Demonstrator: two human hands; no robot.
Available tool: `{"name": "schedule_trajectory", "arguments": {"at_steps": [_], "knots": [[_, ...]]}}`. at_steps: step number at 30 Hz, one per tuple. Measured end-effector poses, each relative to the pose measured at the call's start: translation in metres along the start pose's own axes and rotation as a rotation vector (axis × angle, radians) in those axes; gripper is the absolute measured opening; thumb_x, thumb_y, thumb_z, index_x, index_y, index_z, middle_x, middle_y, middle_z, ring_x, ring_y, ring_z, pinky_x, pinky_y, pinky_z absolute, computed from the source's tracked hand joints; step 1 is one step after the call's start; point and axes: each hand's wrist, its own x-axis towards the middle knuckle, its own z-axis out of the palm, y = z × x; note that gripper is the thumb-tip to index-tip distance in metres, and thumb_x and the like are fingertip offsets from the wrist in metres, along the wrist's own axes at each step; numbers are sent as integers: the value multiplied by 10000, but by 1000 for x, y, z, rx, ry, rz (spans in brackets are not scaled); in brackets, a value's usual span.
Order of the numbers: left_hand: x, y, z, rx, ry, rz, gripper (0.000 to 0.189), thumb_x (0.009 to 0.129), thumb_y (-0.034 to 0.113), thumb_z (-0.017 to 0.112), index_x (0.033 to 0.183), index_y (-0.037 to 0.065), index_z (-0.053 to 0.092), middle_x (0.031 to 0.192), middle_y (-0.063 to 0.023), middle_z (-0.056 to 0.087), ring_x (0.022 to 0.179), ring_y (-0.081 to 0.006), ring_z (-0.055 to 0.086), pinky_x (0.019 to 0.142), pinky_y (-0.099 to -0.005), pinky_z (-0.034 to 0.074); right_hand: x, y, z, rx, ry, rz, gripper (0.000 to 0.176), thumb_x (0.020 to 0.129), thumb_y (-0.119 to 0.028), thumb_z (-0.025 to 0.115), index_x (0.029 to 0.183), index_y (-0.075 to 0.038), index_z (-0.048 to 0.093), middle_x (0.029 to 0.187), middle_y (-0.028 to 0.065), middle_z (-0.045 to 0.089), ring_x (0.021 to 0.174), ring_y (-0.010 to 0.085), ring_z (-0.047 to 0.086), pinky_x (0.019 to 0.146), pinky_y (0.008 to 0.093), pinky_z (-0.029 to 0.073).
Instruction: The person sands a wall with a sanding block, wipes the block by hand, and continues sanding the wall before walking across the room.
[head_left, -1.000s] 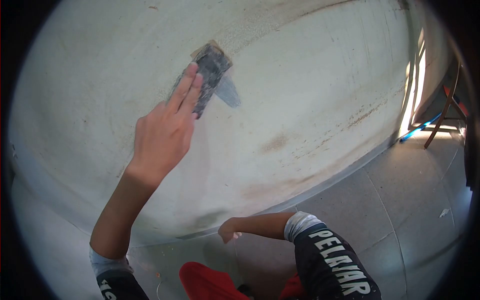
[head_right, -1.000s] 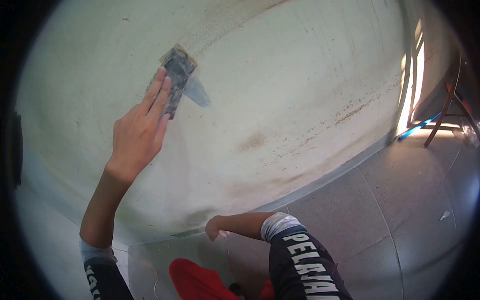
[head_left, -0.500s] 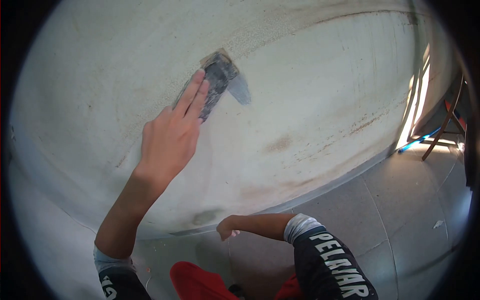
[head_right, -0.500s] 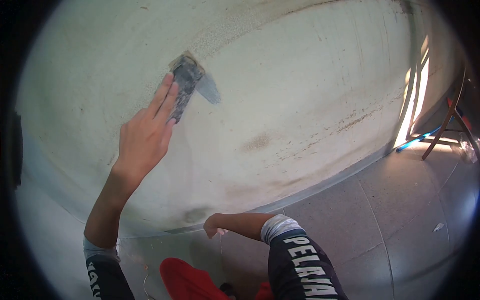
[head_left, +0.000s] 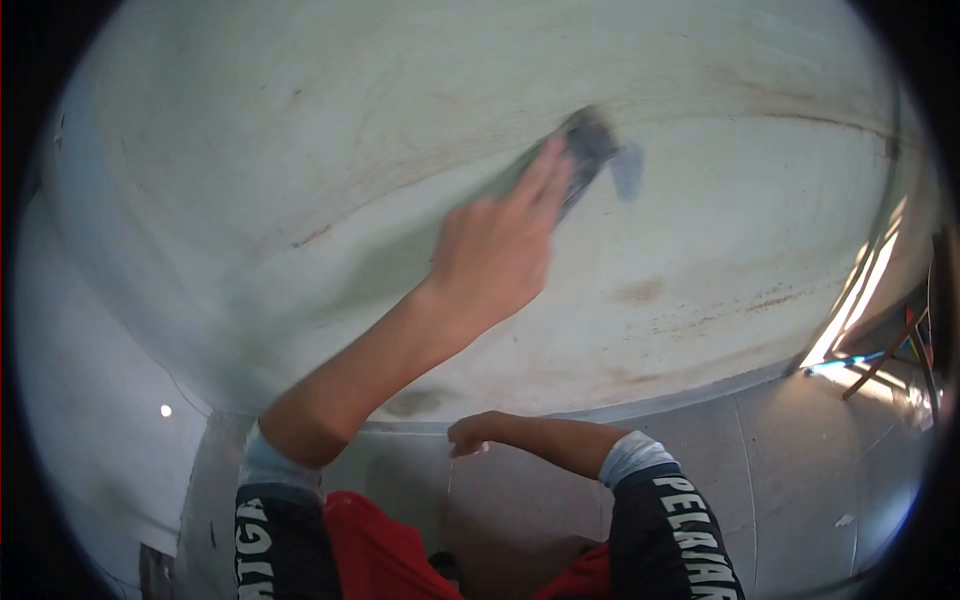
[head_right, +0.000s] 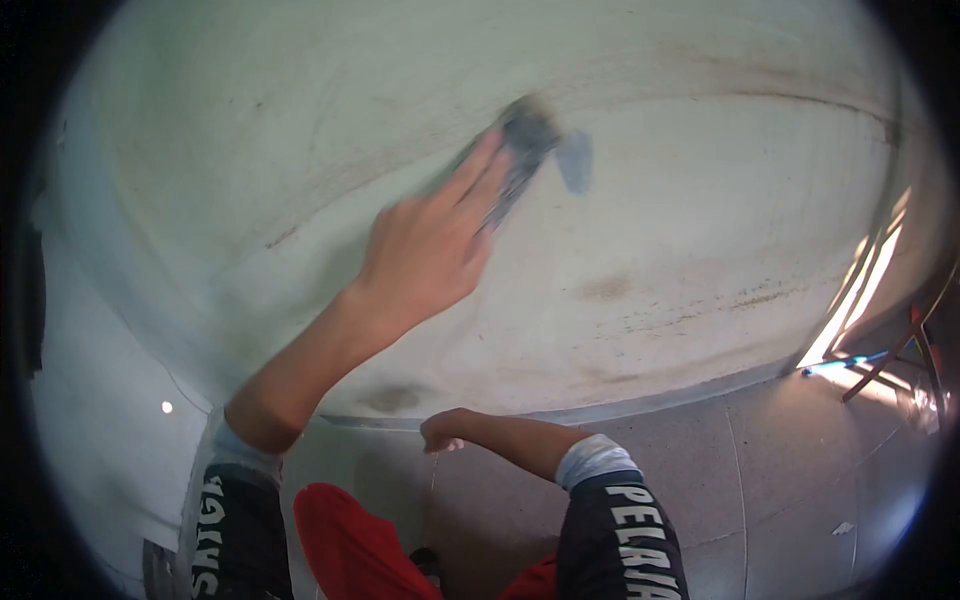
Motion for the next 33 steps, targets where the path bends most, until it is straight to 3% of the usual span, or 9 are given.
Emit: {"name": "schedule_trajectory", "arguments": {"at_steps": [3,5,9,13,16,18,22,28,33], "knots": [[-109,-47,13,-398,162,-120,629,853,93,638,1447,-38,483,1539,-200,455,946,-369,708,719,-451,585,-36,6,1,66,79,-3,411,979,-367,532,1048,3,697,859,143,711,712,264,704,633,422,587],[-179,-49,17,-990,65,-597,602,868,70,644,1440,-38,490,1477,-176,534,981,-274,701,738,-429,581,-46,16,4,161,106,-18,420,991,-380,524,1083,-5,690,900,143,716,726,258,705,649,410,586],[-267,-42,50,-1523,270,-1017,538,922,148,596,1425,-21,511,1343,-115,613,818,-178,648,702,-393,558,-67,8,3,434,313,-69,469,1040,-388,498,1273,-9,647,1051,142,733,797,219,704,782,375,565],[-315,-44,67,-2372,403,-1057,401,972,350,482,1229,73,619,1090,5,627,663,-148,452,616,-335,412,-94,-39,-20,902,521,-105,686,1065,-562,351,1349,21,571,1096,132,708,940,231,681,830,399,547],[-318,-50,77,-2856,535,-583,416,963,377,499,1246,97,620,1138,-15,648,766,-182,487,693,-371,484,-116,-80,-53,1072,598,-226,769,1056,-628,283,1340,24,574,1165,142,677,1003,240,651,898,398,525],[-317,-48,74,-2893,547,-637,454,965,368,488,1287,66,592,1153,-56,647,839,-234,553,787,-438,512,-125,-103,-70,1295,683,-500,712,1065,-593,333,1315,24,584,1185,135,655,1013,228,629,943,388,494],[-327,-45,74,-2705,465,-696,582,958,432,468,1378,37,546,1359,-105,589,1046,-356,619,993,-559,490,-117,-120,-89,1074,841,-335,563,1055,-467,491,1259,48,587,1245,175,655,1132,229,630,1024,428,472],[-332,-59,50,-2544,375,-785,674,975,445,440,1412,-68,461,1384,-240,540,1061,-358,630,925,-520,483,-123,-143,-106,1006,756,-321,452,1040,-389,549,1138,44,638,1083,150,699,1036,204,647,958,378,496],[-331,-59,51,-2382,317,-790,598,1039,420,411,1446,-18,418,1329,-176,579,957,-248,628,838,-392,502,-131,-152,-110,875,812,-189,478,1004,-449,606,972,27,648,850,60,626,818,126,576,771,295,478]]}}
